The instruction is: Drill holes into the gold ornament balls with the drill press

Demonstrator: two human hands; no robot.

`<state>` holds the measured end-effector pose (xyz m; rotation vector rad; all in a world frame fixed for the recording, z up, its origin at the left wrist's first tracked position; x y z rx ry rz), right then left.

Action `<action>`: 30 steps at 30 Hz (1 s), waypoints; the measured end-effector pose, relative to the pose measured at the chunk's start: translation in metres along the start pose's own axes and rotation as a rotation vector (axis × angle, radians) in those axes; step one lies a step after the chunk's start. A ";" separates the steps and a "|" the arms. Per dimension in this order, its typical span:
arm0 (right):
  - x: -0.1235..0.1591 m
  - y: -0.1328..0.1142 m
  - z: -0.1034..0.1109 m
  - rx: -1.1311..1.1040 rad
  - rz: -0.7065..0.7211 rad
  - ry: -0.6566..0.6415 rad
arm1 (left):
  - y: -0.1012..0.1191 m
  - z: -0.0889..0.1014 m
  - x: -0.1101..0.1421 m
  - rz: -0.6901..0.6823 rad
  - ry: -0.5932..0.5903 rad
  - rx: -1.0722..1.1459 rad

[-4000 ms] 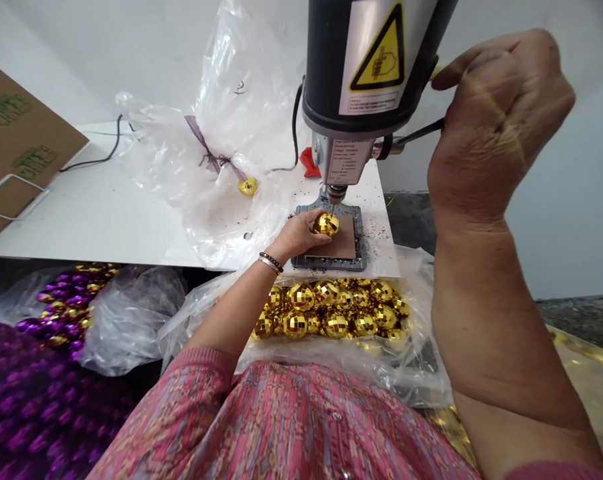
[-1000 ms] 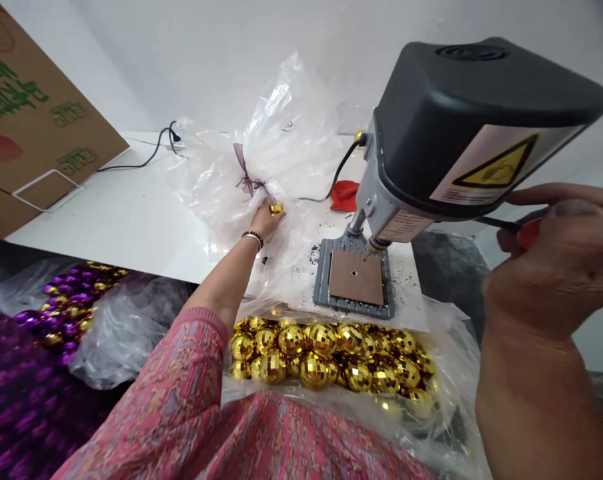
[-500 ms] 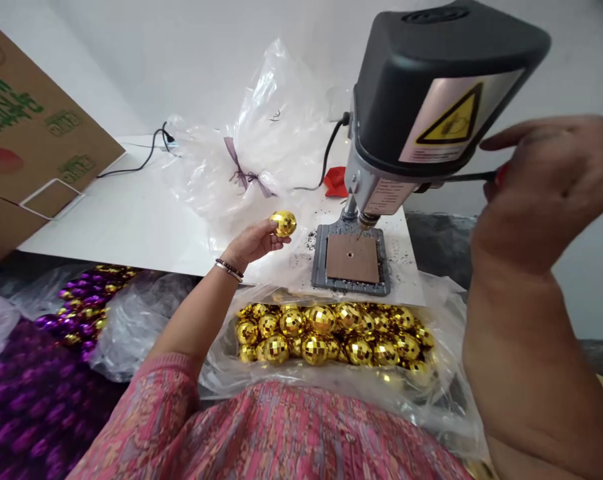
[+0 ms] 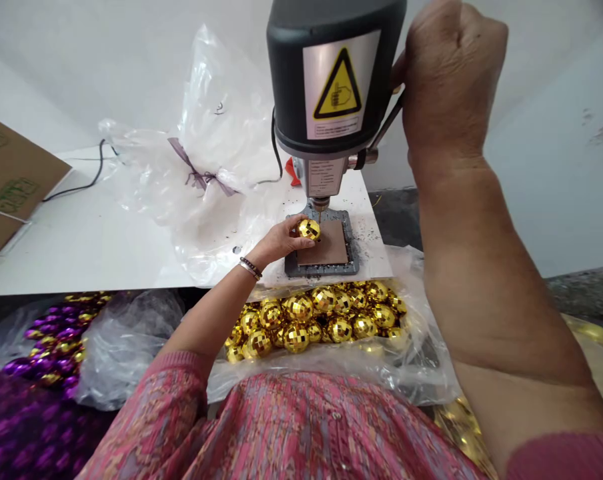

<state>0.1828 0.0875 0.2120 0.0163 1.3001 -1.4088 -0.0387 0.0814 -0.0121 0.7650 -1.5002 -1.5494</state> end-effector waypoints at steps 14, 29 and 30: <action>0.015 -0.035 0.012 0.134 -0.197 -0.076 | 0.021 -0.012 0.000 0.066 0.004 -0.254; 0.028 -0.020 0.015 0.049 -0.096 0.039 | 0.027 -0.016 0.010 0.009 -0.033 -0.365; 0.028 -0.020 0.015 0.044 -0.093 0.040 | 0.028 -0.015 0.011 -0.004 -0.044 -0.380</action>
Point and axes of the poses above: each hand's wrist, its own x-axis away from the middle knuckle, its own z-axis out of the back of the hand, y = z × x, the point moved 3 cm from there along -x, towards the middle knuckle, and after that the axes turned 8 degrees about x, right-handed, at the moved point
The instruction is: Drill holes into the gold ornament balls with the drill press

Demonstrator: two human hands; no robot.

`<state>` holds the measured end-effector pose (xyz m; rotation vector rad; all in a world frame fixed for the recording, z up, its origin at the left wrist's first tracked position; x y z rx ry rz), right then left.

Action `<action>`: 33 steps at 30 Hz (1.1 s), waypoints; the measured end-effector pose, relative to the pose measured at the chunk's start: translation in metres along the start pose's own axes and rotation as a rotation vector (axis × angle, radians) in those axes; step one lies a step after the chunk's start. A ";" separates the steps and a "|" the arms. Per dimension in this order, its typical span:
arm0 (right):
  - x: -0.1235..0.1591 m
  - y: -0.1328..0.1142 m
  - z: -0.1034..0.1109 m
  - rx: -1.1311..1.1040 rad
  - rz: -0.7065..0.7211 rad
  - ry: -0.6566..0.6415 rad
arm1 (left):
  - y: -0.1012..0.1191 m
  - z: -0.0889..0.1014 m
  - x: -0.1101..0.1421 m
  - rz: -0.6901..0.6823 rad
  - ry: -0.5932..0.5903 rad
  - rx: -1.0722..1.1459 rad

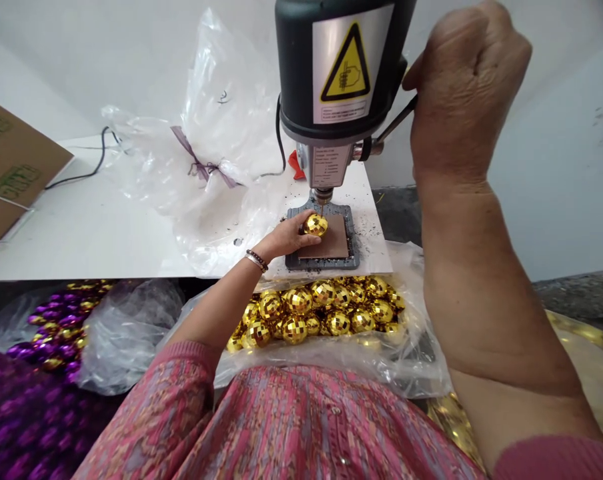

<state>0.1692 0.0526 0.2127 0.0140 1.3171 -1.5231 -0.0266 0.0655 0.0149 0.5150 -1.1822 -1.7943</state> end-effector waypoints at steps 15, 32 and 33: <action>0.000 -0.004 0.000 -0.003 -0.049 -0.006 | -0.015 0.002 -0.012 -0.079 0.000 0.266; 0.006 0.010 -0.006 -0.099 0.092 0.041 | 0.001 -0.014 -0.011 0.073 0.081 0.155; 0.010 0.013 -0.005 -0.114 0.117 0.062 | 0.000 -0.014 -0.011 0.072 0.079 0.168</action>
Point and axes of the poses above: each hand's wrist, its own x-axis away from the middle knuckle, its own z-axis out of the back of the hand, y = z × x, the point moved 3 cm from there along -x, towards the middle knuckle, and after that the axes turned 8 degrees about x, right-handed, at the moved point
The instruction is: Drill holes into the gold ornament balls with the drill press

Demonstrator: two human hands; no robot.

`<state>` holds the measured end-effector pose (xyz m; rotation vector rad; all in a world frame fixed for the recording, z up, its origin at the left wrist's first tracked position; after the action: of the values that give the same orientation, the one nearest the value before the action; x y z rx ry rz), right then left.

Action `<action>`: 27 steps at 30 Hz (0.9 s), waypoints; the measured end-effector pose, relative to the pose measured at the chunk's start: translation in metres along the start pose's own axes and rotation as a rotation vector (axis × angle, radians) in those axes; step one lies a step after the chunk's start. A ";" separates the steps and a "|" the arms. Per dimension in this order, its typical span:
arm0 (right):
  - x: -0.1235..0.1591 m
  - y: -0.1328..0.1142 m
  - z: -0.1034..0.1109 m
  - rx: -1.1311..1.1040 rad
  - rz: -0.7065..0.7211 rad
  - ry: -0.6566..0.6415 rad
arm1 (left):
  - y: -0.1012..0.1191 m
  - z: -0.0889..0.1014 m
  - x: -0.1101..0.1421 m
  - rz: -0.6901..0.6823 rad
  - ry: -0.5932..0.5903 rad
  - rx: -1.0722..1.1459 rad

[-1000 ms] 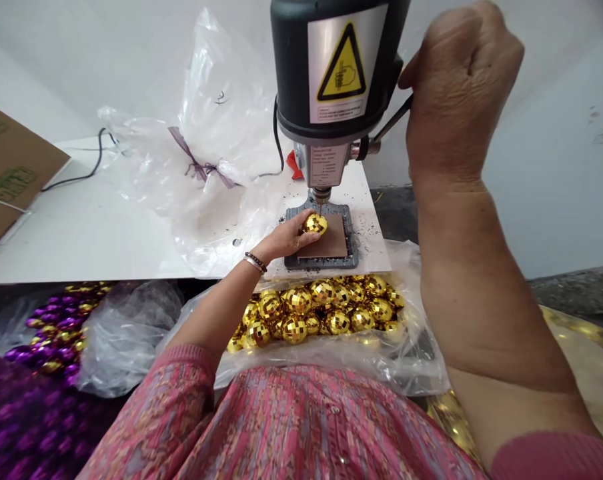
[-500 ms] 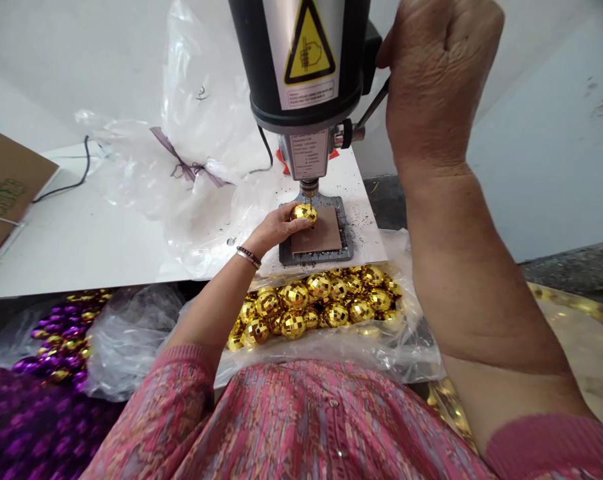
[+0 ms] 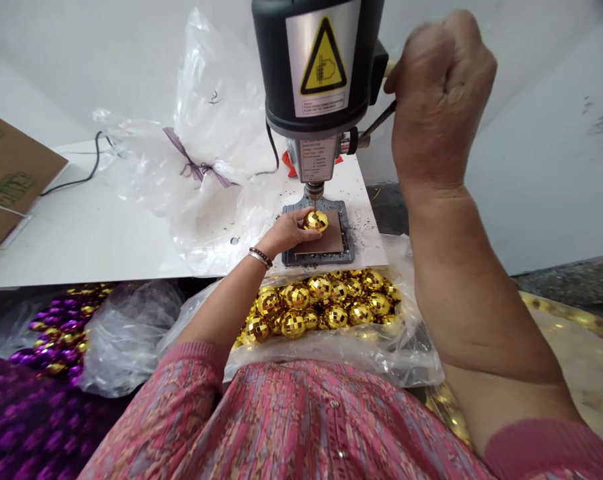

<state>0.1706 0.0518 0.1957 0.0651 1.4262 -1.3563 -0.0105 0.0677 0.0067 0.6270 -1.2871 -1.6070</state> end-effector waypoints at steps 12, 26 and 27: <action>0.061 0.009 0.028 0.098 0.139 -0.032 | 0.003 -0.001 0.007 0.017 0.006 -0.087; 0.096 0.036 0.025 0.177 0.167 0.034 | 0.001 -0.003 0.009 -0.033 0.004 -0.112; 0.097 0.037 0.024 0.177 0.156 0.043 | 0.002 -0.003 0.009 -0.042 0.001 -0.107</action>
<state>0.1734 -0.0112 0.1097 0.3170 1.3051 -1.3553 -0.0111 0.0578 0.0087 0.5918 -1.1854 -1.6978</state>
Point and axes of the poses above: each hand's wrist, its own x-axis away from the middle knuckle, its own z-axis out of the back of the hand, y = z × x, the point moved 3 cm from there along -x, towards the middle knuckle, and after that the axes turned 8 degrees about x, right-handed, at the moved point
